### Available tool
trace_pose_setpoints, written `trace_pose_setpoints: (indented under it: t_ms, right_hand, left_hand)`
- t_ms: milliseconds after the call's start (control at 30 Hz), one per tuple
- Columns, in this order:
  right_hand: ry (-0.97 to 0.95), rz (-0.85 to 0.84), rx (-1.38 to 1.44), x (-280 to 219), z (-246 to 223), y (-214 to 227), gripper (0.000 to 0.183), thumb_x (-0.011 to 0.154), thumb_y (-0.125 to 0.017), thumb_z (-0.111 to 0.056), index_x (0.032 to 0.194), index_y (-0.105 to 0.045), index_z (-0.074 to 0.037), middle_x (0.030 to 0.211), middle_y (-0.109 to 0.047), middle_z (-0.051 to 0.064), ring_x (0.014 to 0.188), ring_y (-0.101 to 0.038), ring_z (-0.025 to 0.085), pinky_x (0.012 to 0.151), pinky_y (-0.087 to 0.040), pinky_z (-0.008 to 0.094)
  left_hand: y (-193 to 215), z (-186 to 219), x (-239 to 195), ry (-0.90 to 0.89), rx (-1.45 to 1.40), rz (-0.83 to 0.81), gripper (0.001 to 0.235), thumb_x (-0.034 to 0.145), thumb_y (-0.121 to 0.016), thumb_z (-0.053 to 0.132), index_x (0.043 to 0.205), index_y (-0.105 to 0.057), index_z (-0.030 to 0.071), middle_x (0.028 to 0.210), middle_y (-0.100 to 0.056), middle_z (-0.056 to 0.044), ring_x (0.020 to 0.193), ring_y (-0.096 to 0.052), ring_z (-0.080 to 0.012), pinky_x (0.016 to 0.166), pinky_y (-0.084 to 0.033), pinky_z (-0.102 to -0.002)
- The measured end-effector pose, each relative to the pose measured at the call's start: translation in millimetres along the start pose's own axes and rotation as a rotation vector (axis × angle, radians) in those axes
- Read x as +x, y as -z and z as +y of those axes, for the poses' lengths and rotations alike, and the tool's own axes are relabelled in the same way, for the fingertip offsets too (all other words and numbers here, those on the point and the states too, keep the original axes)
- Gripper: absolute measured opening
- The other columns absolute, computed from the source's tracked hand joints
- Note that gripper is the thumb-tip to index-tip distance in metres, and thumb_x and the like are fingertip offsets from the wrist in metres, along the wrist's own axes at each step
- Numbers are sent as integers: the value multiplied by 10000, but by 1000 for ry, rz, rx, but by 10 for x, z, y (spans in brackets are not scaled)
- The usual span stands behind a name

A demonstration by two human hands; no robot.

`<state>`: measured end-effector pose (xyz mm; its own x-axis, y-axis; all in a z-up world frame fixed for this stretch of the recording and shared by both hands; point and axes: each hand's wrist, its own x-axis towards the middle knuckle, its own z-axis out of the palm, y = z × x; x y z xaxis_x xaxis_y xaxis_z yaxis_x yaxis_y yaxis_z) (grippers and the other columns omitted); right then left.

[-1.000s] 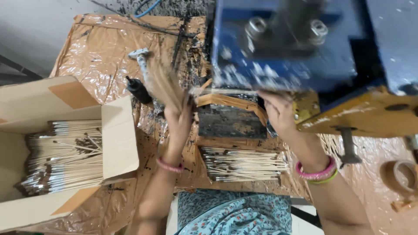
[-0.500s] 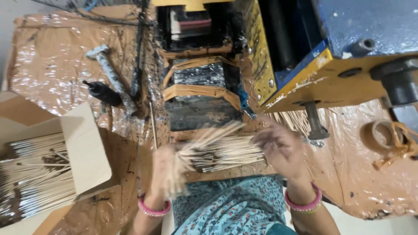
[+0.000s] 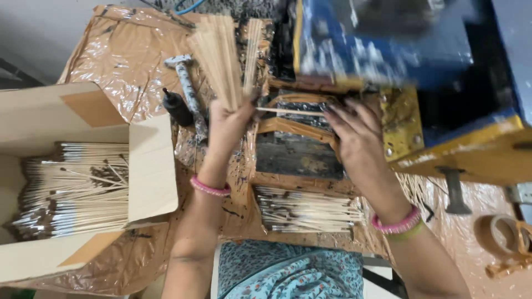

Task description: Operating an industrial machine to process wooden sticks, feeding them into the intake and collecting processed sticks into a box.

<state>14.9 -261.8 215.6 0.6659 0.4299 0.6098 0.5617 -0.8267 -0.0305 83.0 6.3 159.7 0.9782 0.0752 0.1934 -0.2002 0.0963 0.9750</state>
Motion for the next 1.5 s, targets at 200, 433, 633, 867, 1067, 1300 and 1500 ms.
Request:
trace_pose_setpoints:
  t_ms: [200,433,633,867,1067,1300,1500]
  right_hand:
    - [-322,-110,89,-330,19,-71,360,910,-584,36,1237,-725,-18,1090,-717,224,951,-668,383,864,-530,483]
    - [-592,-209,452,-601,635,-684,253,1028,-548,-89,1209,-719,-48,898,-743,156,710,-680,249,673,-540,380]
    - [-404,328,372,-1102,292,239,147,1012,-656,-30,1147,-701,9,1070,-737,152,946,-701,191,851,-560,322]
    - [-1004,98,348,-2009,430,422,140,970,-736,-76,1076,-693,4,768,-595,68,682,-488,128,632,-435,305]
    - [-605,143,1311,-1394,-6,269,359,918,-670,-41,1273,-615,-29,952,-699,15,894,-673,94,757,-562,232]
    - [-433,80,1108,-574,-37,284,172,1037,-647,1,1206,-661,-29,1170,-723,103,1002,-682,120,780,-570,240]
    - [-237,-89,1030,-440,-208,216,374,961,-716,-76,1327,-642,-75,953,-744,-35,839,-693,48,702,-586,206]
  left_hand:
    - [-98,-8,74,183,-290,-117,195,1000,-572,75,1110,-715,0,622,-601,3,477,-523,-64,422,-412,-210]
    - [-61,-207,-31,111,-327,-105,192,1036,-591,67,1168,-690,-31,751,-620,-18,589,-559,-72,485,-434,-207]
    - [302,-477,-690,33,-94,123,109,1047,-592,79,1133,-650,43,843,-677,-38,612,-564,-71,472,-424,-196]
    - [358,-550,-1379,-155,-185,-128,73,971,-675,28,1026,-696,71,865,-702,-14,691,-656,-65,532,-519,-211]
    - [54,-514,-1244,-192,336,-589,105,856,-816,26,900,-725,53,812,-709,-31,682,-668,-105,580,-502,-210]
    - [394,-24,-711,63,-56,-161,206,920,-652,-72,1099,-702,17,894,-731,-62,698,-665,-121,527,-505,-208]
    - [327,-483,-809,-181,-183,-49,226,977,-597,-60,1196,-638,-20,1108,-737,-106,943,-744,-163,749,-640,-280]
